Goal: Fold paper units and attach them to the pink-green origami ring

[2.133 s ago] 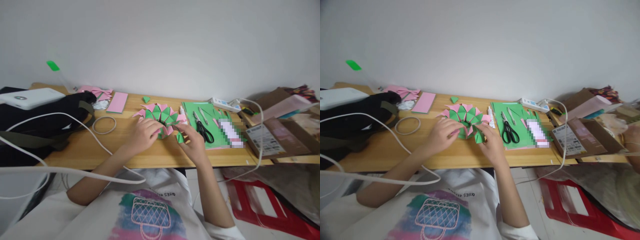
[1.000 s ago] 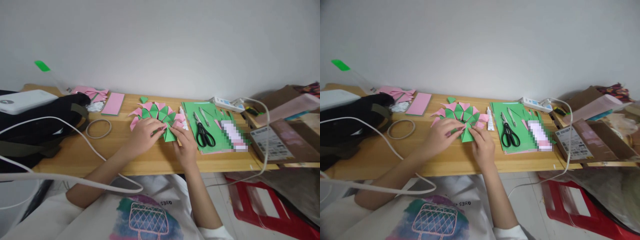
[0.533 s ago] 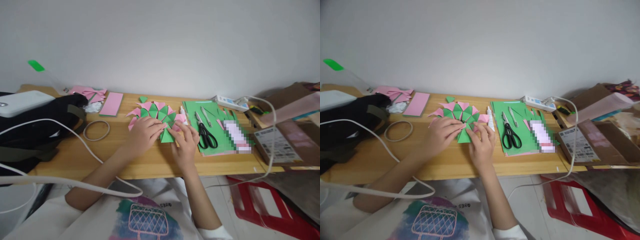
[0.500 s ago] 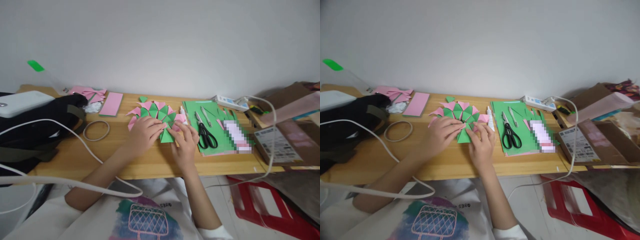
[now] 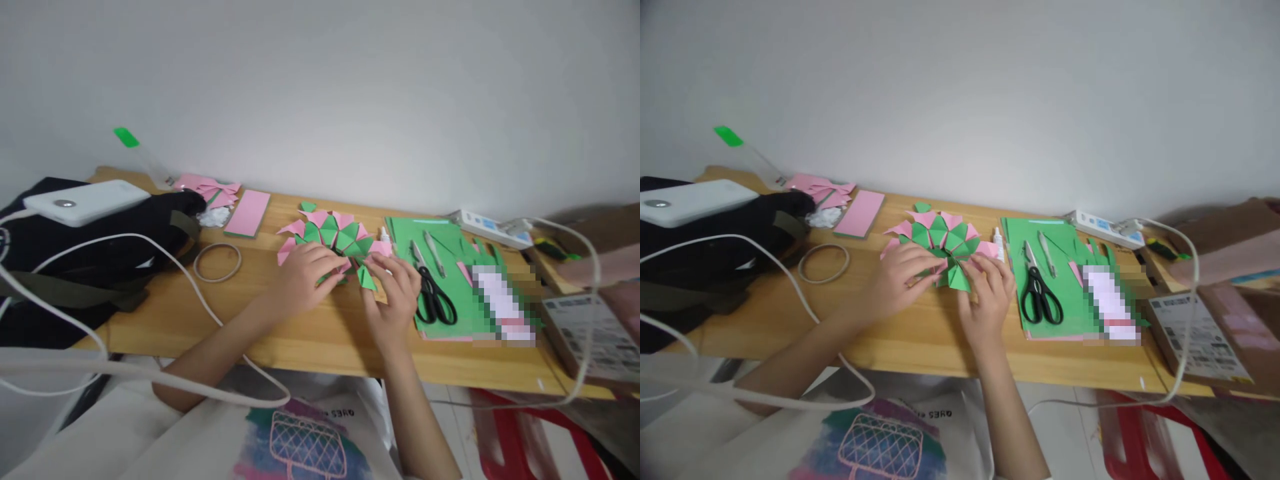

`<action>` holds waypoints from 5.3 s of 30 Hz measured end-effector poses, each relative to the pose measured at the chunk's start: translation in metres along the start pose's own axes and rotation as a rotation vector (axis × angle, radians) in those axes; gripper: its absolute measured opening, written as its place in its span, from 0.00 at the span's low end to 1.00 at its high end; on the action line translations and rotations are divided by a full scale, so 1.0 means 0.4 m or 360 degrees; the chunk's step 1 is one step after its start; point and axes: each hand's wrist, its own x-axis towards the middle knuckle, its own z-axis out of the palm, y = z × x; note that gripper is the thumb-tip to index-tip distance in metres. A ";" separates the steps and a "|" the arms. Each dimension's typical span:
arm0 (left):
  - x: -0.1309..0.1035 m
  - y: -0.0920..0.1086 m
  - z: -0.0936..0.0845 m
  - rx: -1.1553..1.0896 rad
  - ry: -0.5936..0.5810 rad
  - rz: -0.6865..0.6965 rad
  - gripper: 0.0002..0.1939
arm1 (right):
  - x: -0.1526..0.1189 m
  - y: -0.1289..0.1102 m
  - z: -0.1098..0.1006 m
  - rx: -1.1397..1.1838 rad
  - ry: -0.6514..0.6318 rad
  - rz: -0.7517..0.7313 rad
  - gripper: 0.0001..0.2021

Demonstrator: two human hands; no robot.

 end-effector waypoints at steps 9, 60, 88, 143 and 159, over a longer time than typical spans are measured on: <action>0.015 -0.013 0.001 0.0049 -0.0224 -0.0139 0.12 | 0.067 0.041 0.015 -0.0002 -0.0397 -0.0352 0.12; 0.189 -0.132 -0.046 0.0244 -0.0427 -0.0235 0.13 | 0.333 0.108 0.097 0.1013 -0.1070 0.0913 0.18; 0.233 -0.193 -0.099 0.0581 -0.0787 0.0208 0.11 | 0.365 0.148 0.128 0.1091 -0.1142 0.0823 0.22; 0.217 -0.231 -0.090 -0.0901 0.0252 -0.0857 0.06 | 0.281 0.090 0.033 0.1089 0.0026 0.1373 0.14; 0.216 -0.241 0.004 -0.1174 0.0389 -0.1479 0.14 | 0.217 0.052 0.124 0.1607 -0.0095 0.1570 0.40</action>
